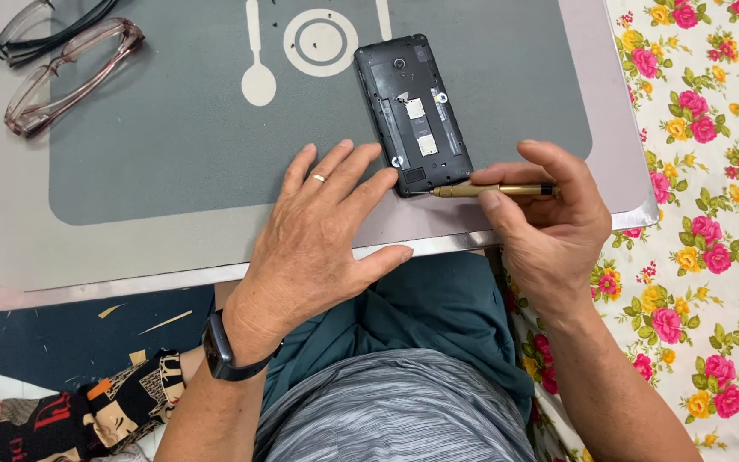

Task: The person uses a precision screwdriver to remove screws from the back of a disassembled mobile phone placed on a gray mat. They then use their fingers to point at and touch the internal components and screw holes on the phone's back casing.

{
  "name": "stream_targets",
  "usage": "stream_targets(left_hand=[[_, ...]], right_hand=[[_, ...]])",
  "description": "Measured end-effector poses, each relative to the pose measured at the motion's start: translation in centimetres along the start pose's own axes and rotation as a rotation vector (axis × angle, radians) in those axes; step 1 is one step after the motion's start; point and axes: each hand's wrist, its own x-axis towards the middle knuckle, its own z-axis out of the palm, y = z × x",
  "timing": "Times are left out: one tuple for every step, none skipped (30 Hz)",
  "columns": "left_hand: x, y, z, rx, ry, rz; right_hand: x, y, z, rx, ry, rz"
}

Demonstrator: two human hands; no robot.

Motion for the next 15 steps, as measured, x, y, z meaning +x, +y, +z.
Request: stream_targets(left_hand=[[-0.01, 0.03, -0.01, -0.001, 0.000, -0.002], [-0.01, 0.04, -0.04, -0.008, 0.001, -0.003], [0.00, 0.06, -0.08, -0.016, 0.001, -0.003], [-0.02, 0.04, -0.07, -0.016, 0.002, -0.004], [-0.03, 0.04, -0.05, -0.018, 0.005, -0.004], [-0.03, 0.05, -0.02, -0.021, 0.007, -0.004], [0.00, 0.09, -0.05, -0.021, 0.007, -0.003], [0.04, 0.12, -0.08, -0.018, 0.006, -0.005], [0.07, 0.14, -0.12, -0.015, 0.006, -0.008], [0.08, 0.14, -0.12, -0.014, 0.005, -0.007], [0.09, 0.15, -0.13, -0.011, 0.006, -0.007], [0.11, 0.16, -0.12, -0.008, 0.007, -0.006], [0.10, 0.16, -0.13, -0.008, 0.007, -0.006], [0.09, 0.17, -0.14, -0.010, 0.005, -0.007], [0.08, 0.17, -0.15, -0.012, 0.004, -0.007]], right_hand=[[-0.05, 0.01, -0.02, 0.000, -0.002, 0.001], [-0.07, 0.02, 0.00, 0.001, 0.003, -0.001], [-0.09, 0.02, 0.00, 0.002, 0.007, -0.003], [-0.10, 0.05, 0.02, 0.002, 0.007, -0.004], [-0.12, 0.07, 0.03, 0.006, 0.010, 0.002], [-0.15, 0.10, 0.02, 0.009, 0.014, 0.008], [-0.14, 0.01, 0.01, 0.008, 0.014, 0.008], [-0.12, -0.06, 0.02, 0.007, 0.011, 0.016], [-0.11, -0.14, 0.04, 0.005, 0.008, 0.025], [-0.11, -0.14, 0.02, 0.006, 0.008, 0.025], [-0.12, -0.15, 0.01, 0.008, 0.002, 0.019], [-0.12, -0.15, -0.02, 0.011, -0.004, 0.014], [-0.15, -0.13, 0.05, 0.011, -0.004, 0.015], [-0.16, -0.11, 0.13, 0.016, 0.001, 0.016], [-0.18, -0.09, 0.21, 0.022, 0.007, 0.018]])
